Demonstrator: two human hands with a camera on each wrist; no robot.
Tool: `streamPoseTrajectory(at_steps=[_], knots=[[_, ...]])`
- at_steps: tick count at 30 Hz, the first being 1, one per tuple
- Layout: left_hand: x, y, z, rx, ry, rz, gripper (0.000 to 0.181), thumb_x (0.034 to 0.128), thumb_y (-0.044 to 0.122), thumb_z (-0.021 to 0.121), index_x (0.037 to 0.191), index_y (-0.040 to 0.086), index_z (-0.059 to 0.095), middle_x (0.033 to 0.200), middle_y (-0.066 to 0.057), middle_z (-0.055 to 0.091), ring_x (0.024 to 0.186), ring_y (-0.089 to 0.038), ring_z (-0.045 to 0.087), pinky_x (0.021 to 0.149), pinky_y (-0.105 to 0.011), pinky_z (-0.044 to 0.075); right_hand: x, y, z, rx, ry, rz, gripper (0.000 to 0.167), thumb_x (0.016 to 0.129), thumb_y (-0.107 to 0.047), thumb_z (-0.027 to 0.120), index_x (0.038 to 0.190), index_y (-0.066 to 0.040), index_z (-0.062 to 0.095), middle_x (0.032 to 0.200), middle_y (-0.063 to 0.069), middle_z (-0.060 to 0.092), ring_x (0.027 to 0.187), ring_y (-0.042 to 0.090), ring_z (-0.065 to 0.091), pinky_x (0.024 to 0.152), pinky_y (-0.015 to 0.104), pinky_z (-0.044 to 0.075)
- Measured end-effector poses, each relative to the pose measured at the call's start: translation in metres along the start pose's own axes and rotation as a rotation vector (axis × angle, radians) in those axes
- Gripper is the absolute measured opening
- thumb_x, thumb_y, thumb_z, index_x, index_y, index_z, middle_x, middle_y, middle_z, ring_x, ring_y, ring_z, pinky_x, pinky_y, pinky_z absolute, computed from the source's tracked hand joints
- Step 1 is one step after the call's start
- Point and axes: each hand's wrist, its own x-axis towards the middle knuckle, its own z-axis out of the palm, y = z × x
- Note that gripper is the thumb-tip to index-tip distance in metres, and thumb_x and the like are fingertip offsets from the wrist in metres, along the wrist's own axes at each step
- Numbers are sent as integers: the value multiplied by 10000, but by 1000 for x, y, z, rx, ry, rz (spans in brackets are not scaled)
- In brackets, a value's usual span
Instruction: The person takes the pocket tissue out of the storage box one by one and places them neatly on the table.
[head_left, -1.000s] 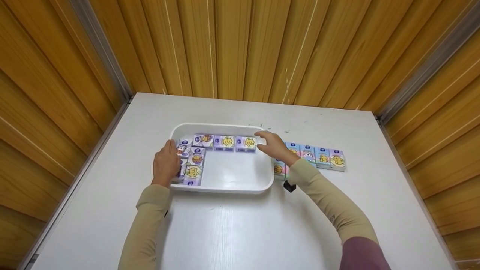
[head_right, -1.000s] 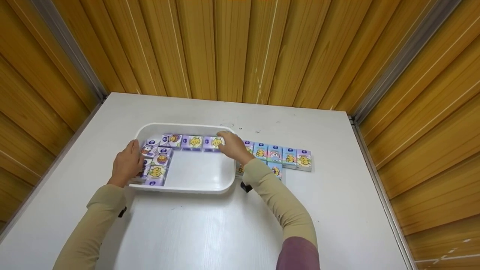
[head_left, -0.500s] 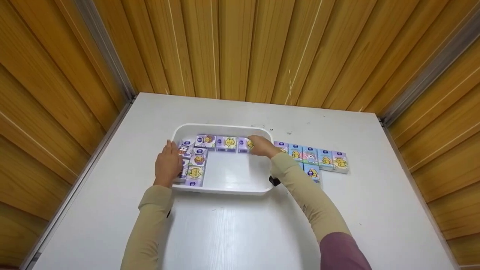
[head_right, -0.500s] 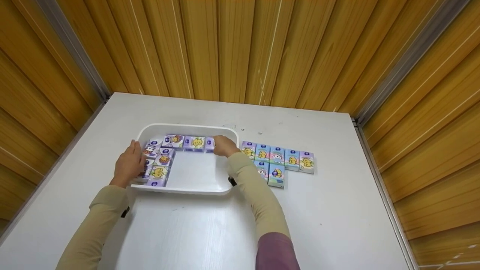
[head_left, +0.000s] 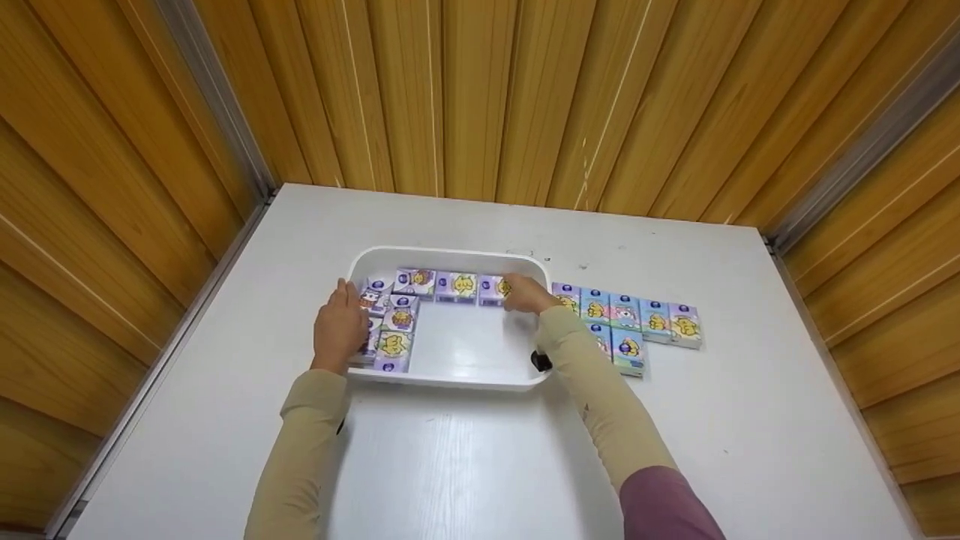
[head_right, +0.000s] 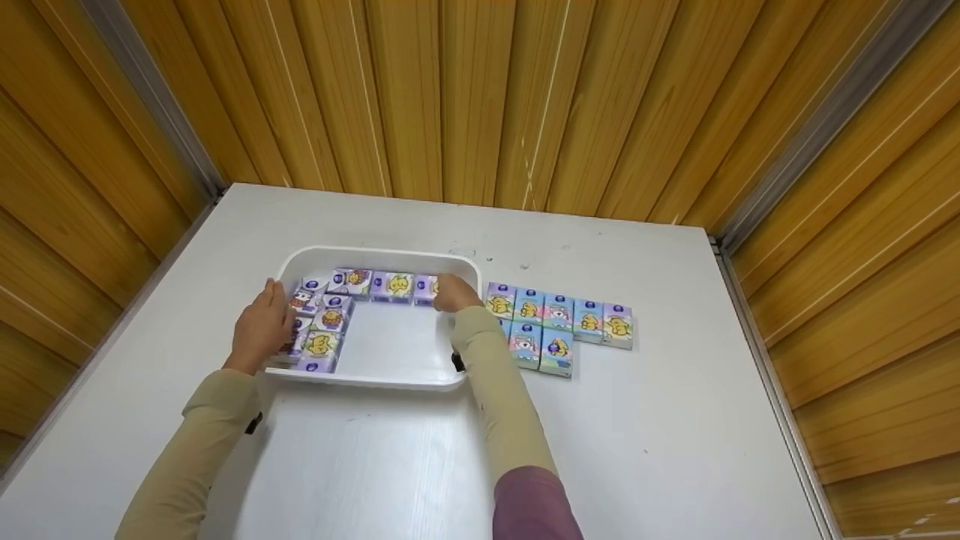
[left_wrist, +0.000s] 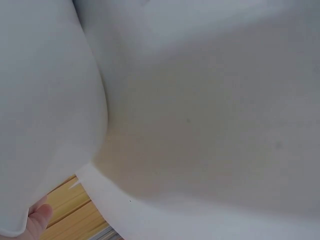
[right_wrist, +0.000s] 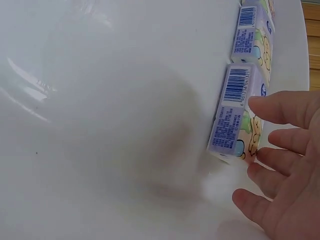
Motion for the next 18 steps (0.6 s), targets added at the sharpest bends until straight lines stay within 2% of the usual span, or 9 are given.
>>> streamPoseTrajectory(at_steps=[2,5,7,10,13,18], knots=[[0,1,0,-7,0,2,581,909,234,419,1369,-58,217,1429,-235,218,1201,-389,382,998,-476,340,-1,1,1,-4,4,4,663,717,37,566,1339,7,338,1281,178,469,1192,305,426,1050,393,303],[1,1,1,14,19,18,579,901,226,429,1358,-72,237,1418,-244,240,1175,-387,409,969,-473,371,-2,1,2,-35,-4,5,504,729,12,577,1223,23,475,1148,156,544,1069,275,495,975,376,386],[1,1,1,35,31,25,575,898,223,434,1351,-80,250,1410,-250,254,1156,-387,426,949,-472,390,-3,0,2,-78,-10,3,318,733,-7,583,1049,22,563,970,113,568,910,236,517,848,340,444],[1,1,1,47,23,19,578,900,229,430,1353,-78,246,1411,-250,252,1165,-387,419,954,-470,386,-5,-4,1,-149,-29,10,79,718,-17,587,789,-36,559,757,38,495,716,182,455,647,277,419],[1,0,1,47,2,11,579,905,232,418,1360,-73,229,1419,-246,234,1201,-384,383,978,-473,362,-9,-8,-1,-193,-62,35,112,685,-7,591,697,-83,509,714,10,455,666,160,426,575,240,377],[2,-1,2,40,-11,4,582,907,231,408,1367,-69,212,1427,-240,218,1213,-382,367,988,-473,349,-18,-16,-2,-268,-127,59,141,661,-11,621,768,-61,543,778,29,478,722,175,442,652,276,430]])
